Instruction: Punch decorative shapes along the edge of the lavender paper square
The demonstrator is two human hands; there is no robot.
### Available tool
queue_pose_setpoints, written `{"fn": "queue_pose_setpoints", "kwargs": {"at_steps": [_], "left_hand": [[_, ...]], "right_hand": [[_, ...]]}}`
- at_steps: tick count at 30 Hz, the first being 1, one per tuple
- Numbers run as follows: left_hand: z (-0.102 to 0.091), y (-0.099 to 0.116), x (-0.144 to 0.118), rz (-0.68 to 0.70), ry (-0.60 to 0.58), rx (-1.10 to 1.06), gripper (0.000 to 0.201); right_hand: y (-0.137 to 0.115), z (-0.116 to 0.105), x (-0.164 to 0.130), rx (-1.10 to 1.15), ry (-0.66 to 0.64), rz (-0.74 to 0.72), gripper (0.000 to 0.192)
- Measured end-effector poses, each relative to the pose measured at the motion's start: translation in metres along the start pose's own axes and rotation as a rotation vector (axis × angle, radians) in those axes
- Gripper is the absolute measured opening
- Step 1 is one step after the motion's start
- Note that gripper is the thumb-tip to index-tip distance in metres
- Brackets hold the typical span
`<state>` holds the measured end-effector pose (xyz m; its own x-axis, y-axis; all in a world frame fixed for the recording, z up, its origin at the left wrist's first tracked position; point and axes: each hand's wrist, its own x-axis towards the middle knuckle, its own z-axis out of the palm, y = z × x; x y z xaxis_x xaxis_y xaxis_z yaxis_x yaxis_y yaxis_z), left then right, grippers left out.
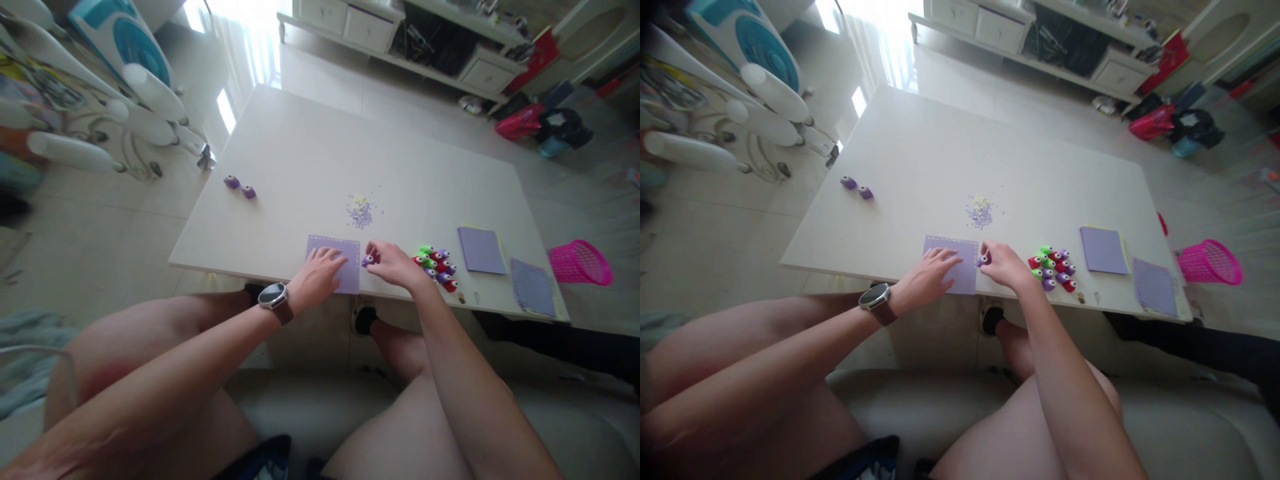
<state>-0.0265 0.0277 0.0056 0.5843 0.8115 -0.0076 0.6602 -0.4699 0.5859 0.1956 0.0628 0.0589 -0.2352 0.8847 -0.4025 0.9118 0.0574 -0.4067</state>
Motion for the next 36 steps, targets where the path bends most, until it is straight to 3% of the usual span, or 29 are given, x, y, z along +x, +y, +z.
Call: {"fn": "queue_pose_setpoints", "kwargs": {"at_steps": [3,8,12,19,22,26,36], "left_hand": [[-0.008,-0.001,0.010,-0.024,0.097,-0.243,0.045],[-0.019,-0.007,0.023,-0.056,0.115,-0.603,0.031],[-0.039,-0.015,0.025,-0.171,0.144,-0.486,0.019],[-0.073,-0.049,0.019,-0.453,0.334,-0.107,0.021],[-0.072,-0.066,0.012,-0.527,0.288,0.061,0.030],[-0.064,-0.075,0.007,-0.564,0.205,0.111,0.029],[-0.059,-0.053,0.011,-0.548,0.143,0.196,0.029]], "right_hand": [[-0.016,0.004,-0.003,0.281,0.029,-0.093,0.017],[-0.033,0.014,-0.001,0.518,0.110,-0.124,0.022],[-0.037,0.018,0.002,0.639,0.170,-0.145,0.026],[-0.033,0.020,0.001,0.455,0.225,-0.148,0.019],[-0.030,0.021,0.001,0.405,0.212,-0.171,0.017],[-0.026,0.024,0.001,0.349,0.209,-0.205,0.016],[-0.026,0.023,-0.001,0.304,0.182,-0.231,0.013]]}}
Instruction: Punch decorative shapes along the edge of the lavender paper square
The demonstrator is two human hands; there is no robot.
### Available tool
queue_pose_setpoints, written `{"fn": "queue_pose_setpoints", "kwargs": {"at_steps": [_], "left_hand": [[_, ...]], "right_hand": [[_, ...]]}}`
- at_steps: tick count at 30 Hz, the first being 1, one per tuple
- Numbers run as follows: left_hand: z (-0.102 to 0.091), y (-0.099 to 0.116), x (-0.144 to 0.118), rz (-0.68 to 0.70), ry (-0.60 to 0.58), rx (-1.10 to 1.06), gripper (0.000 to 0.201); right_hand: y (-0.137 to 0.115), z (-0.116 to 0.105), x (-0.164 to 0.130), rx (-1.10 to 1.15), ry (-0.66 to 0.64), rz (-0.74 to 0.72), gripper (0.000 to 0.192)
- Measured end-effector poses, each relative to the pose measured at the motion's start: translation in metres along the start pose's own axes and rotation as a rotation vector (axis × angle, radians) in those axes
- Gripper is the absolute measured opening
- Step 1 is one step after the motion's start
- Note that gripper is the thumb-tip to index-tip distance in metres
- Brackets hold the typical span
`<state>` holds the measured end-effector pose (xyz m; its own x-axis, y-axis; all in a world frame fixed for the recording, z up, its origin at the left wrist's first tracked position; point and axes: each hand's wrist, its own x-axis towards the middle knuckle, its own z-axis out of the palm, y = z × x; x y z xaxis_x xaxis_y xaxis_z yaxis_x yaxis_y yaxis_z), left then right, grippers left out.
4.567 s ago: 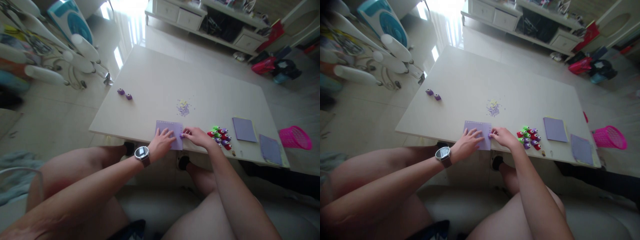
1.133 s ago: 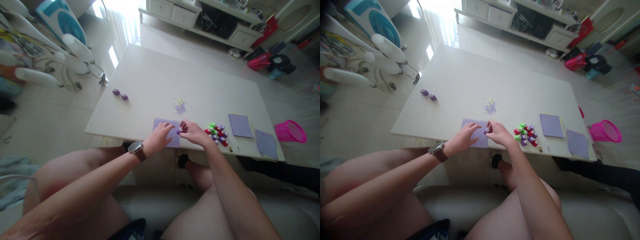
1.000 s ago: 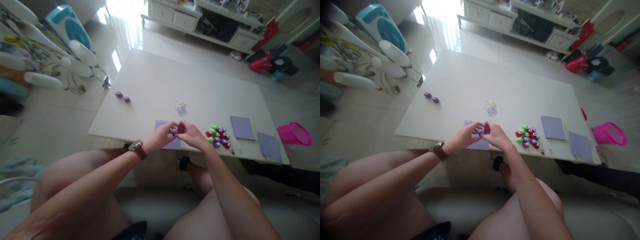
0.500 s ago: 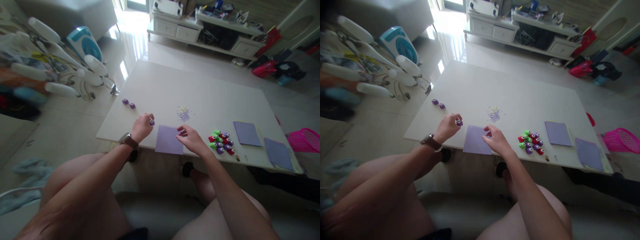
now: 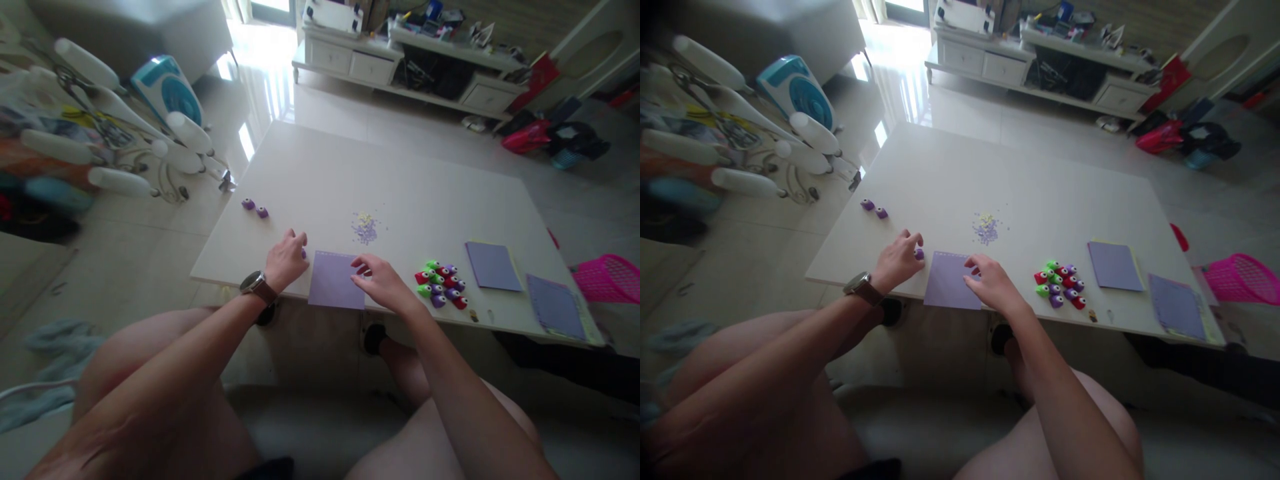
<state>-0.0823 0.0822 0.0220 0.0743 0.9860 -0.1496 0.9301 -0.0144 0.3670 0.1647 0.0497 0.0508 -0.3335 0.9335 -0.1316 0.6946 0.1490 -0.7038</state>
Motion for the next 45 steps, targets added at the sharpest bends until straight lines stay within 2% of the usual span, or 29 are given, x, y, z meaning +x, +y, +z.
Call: {"fn": "queue_pose_setpoints", "kwargs": {"at_steps": [3,8,13,18,20,23,25,28,31,33,36,39,42,45], "left_hand": [[0.005,0.007,-0.003,0.039,-0.078,-0.002,0.017],[0.007,0.007,-0.001,-0.038,-0.099,0.034,0.031],[-0.012,-0.017,0.013,-0.194,-0.111,0.089,0.041],[-0.023,-0.038,0.022,-0.191,0.006,0.143,0.049],[-0.022,-0.034,0.020,-0.141,0.036,0.121,0.048],[-0.011,-0.015,0.010,0.021,0.014,0.021,0.038],[0.000,0.003,-0.002,0.197,-0.032,-0.079,0.032],[0.020,0.028,-0.023,0.505,-0.124,-0.164,0.032],[0.035,0.040,-0.040,0.690,-0.221,-0.130,0.039],[0.041,0.040,-0.047,0.730,-0.263,-0.094,0.045],[0.042,0.037,-0.050,0.731,-0.269,-0.041,0.049],[0.041,0.033,-0.050,0.715,-0.249,0.007,0.045],[0.040,0.032,-0.050,0.709,-0.224,0.027,0.041],[0.039,0.033,-0.049,0.708,-0.218,0.022,0.042]], "right_hand": [[-0.002,0.000,0.000,0.001,-0.006,0.001,0.013],[0.000,0.001,0.000,-0.010,-0.013,-0.015,0.014],[0.002,0.000,-0.002,-0.016,-0.024,-0.005,0.014],[0.000,-0.002,-0.003,-0.031,-0.044,0.012,0.015],[0.000,-0.003,-0.003,-0.036,-0.050,0.015,0.015],[0.002,-0.007,-0.004,-0.075,-0.065,0.025,0.015],[0.006,-0.009,-0.004,-0.142,-0.081,0.044,0.015],[0.019,-0.017,-0.005,-0.293,-0.090,0.117,0.015],[0.040,-0.033,-0.008,-0.439,-0.075,0.191,0.019],[0.055,-0.049,-0.012,-0.524,-0.056,0.259,0.023],[0.075,-0.074,-0.020,-0.645,-0.009,0.465,0.029],[0.087,-0.088,-0.025,-0.629,-0.041,0.610,0.025],[0.093,-0.089,-0.026,-0.615,-0.098,0.615,0.020],[0.096,-0.086,-0.024,-0.643,-0.078,0.571,0.020]]}}
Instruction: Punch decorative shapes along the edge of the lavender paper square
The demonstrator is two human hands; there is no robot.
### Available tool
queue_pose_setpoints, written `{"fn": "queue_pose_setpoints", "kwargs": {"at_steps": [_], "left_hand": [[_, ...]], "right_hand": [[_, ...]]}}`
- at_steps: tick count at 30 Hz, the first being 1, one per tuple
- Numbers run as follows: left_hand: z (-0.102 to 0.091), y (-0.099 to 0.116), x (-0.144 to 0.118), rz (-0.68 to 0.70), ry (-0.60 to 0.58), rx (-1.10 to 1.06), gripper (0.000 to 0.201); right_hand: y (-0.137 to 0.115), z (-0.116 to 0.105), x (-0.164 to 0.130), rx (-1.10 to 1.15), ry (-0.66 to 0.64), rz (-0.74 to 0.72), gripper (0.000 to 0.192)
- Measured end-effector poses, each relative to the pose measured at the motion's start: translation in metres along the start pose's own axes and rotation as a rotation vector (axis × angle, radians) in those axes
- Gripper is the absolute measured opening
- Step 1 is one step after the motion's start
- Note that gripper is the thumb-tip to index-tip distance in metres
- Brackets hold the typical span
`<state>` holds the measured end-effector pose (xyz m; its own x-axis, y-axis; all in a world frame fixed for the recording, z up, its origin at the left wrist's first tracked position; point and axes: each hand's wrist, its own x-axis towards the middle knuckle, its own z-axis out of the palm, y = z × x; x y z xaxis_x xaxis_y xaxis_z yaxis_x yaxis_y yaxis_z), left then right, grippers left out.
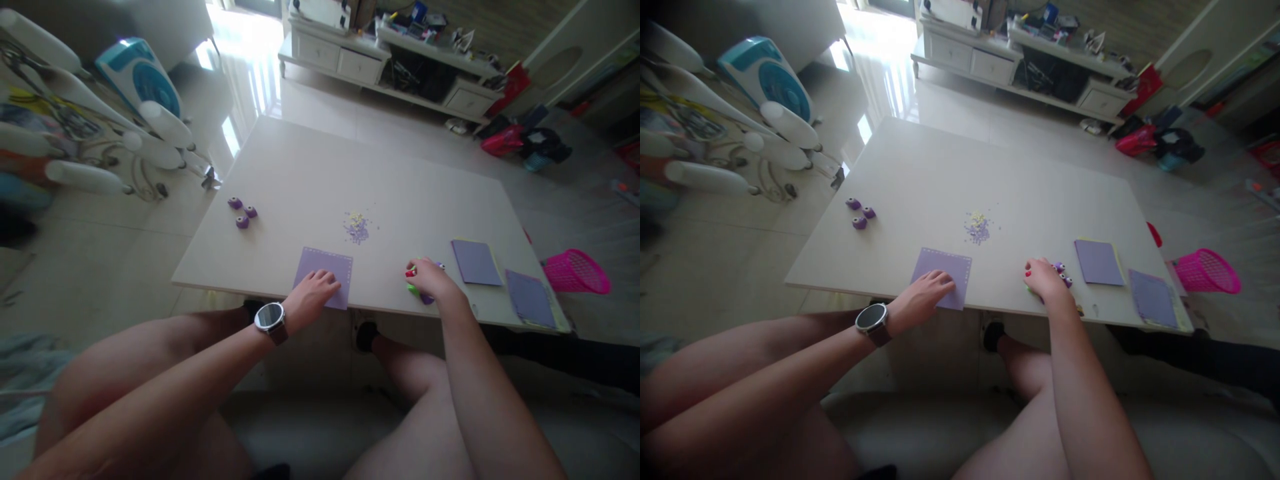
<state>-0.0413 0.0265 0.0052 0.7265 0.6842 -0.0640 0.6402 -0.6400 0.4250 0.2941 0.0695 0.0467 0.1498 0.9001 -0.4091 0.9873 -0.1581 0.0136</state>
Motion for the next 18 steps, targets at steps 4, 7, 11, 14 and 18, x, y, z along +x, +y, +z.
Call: {"fn": "queue_pose_setpoints", "kwargs": {"at_steps": [4,7,11,14,18], "left_hand": [[-0.003,0.003,0.001,-0.003,-0.027,-0.005,0.036],[-0.003,0.005,0.002,-0.015,-0.030,-0.006,0.031],[0.001,0.005,0.005,-0.020,0.003,-0.023,0.021],[0.005,0.003,0.007,-0.027,0.020,-0.034,0.018],[0.008,0.003,0.008,-0.030,0.034,-0.036,0.018]], "right_hand": [[-0.001,0.005,0.003,0.010,0.053,-0.036,0.017],[-0.003,0.010,0.005,0.001,0.104,-0.091,0.015],[-0.008,0.013,0.007,0.002,0.147,-0.080,0.018],[-0.018,0.008,0.005,0.034,0.120,-0.049,0.016],[-0.040,0.002,0.000,0.198,0.031,-0.174,0.012]]}}
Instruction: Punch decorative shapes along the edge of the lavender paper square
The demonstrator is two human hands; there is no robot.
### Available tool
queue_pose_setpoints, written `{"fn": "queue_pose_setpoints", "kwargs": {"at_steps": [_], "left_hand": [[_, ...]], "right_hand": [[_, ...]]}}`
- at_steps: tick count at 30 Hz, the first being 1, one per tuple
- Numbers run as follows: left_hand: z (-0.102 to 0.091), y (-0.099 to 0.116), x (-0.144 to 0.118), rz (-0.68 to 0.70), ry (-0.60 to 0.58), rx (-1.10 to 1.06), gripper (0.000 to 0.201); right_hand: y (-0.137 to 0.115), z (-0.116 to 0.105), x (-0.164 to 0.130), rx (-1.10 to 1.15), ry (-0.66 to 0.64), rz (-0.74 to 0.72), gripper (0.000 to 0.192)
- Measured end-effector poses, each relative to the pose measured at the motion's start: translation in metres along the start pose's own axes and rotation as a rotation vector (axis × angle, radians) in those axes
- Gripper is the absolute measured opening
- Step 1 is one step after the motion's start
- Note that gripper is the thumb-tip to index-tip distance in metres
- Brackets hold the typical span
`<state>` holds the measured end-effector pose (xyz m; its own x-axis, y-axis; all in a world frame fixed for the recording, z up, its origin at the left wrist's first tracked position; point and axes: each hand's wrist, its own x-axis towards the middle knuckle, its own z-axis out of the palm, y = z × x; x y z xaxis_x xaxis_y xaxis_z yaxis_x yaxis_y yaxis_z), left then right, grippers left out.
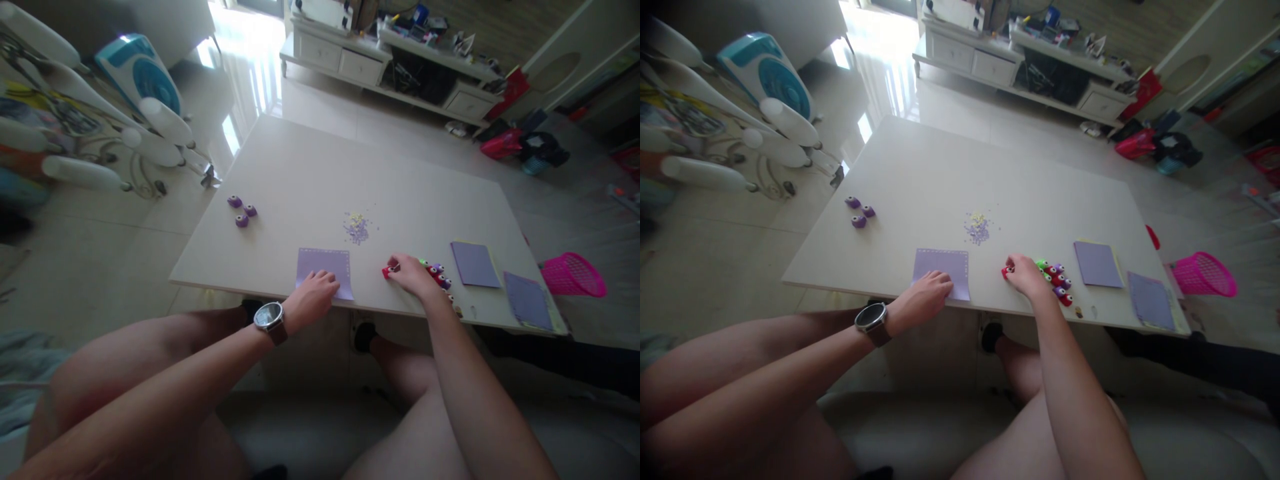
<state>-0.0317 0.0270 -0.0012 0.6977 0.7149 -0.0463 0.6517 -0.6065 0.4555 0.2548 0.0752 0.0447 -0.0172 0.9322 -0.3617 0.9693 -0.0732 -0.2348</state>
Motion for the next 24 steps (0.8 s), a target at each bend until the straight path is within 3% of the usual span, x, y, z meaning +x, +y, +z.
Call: {"fn": "queue_pose_setpoints", "kwargs": {"at_steps": [8,14,24], "left_hand": [[-0.001,0.005,0.003,-0.050,-0.013,-0.025,0.017],[-0.001,0.006,0.004,-0.056,0.042,-0.055,0.014],[-0.002,0.008,0.002,-0.064,0.060,-0.098,0.012]], "right_hand": [[-0.025,0.015,0.001,0.058,-0.050,-0.137,0.004],[-0.037,0.021,-0.003,0.027,-0.073,-0.254,0.011],[-0.046,0.017,-0.008,0.173,-0.159,-0.304,0.010]]}}
